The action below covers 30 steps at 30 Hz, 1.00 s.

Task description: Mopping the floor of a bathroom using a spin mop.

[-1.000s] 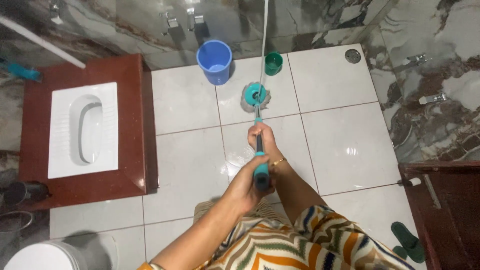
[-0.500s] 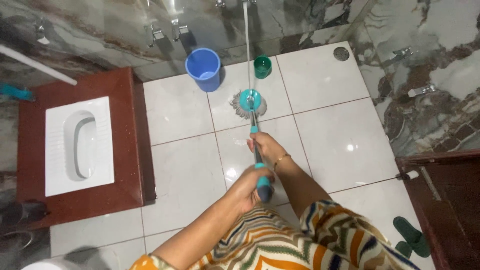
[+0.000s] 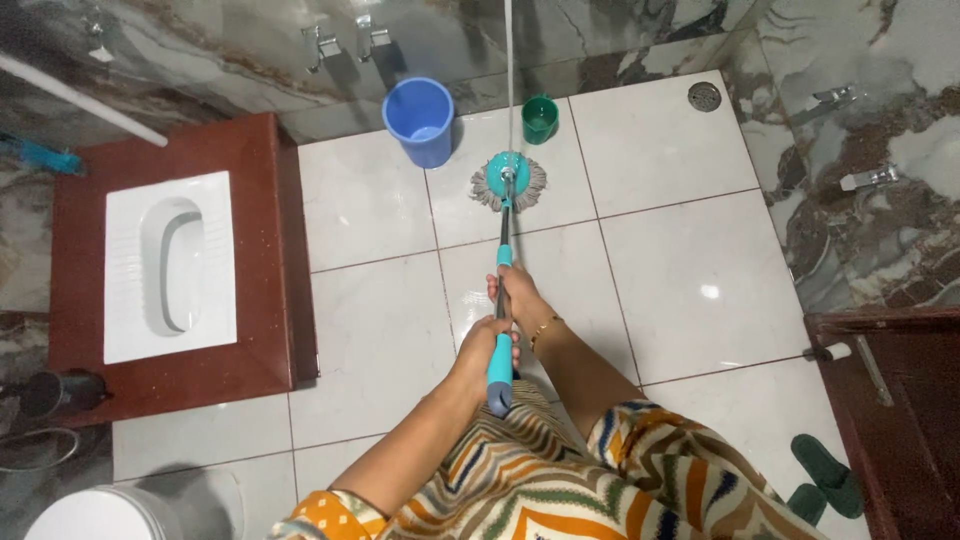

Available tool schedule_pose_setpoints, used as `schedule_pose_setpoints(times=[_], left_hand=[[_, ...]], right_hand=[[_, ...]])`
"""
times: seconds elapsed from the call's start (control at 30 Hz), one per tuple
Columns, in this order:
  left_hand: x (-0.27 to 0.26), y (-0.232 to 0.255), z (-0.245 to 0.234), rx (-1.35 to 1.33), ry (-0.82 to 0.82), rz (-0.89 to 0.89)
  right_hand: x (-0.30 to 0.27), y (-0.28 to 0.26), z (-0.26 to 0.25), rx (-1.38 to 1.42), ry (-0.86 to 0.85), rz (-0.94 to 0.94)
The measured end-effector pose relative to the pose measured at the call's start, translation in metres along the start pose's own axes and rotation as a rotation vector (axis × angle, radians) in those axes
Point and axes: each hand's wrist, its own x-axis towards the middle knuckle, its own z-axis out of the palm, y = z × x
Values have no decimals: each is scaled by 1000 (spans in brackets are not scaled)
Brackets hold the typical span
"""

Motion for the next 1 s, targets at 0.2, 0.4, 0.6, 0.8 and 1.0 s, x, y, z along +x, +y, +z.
schedule_pose_setpoints(times=[0.2, 0.4, 0.6, 0.8, 1.0], left_hand=[[-68, 8, 9, -158, -26, -37], [-8, -23, -37, 5, -151, 64], [-36, -102, -118, 107, -185, -20], [-78, -194, -172, 183, -455, -170], [-137, -147, -113, 183, -298, -347]], right_hand=[[-44, 6, 5, 156, 50, 95], [-102, 26, 19, -168, 122, 116], [-112, 124, -13, 199, 157, 109], [-183, 184, -59, -490, -18, -52], [-186, 151, -61, -681, -53, 45]])
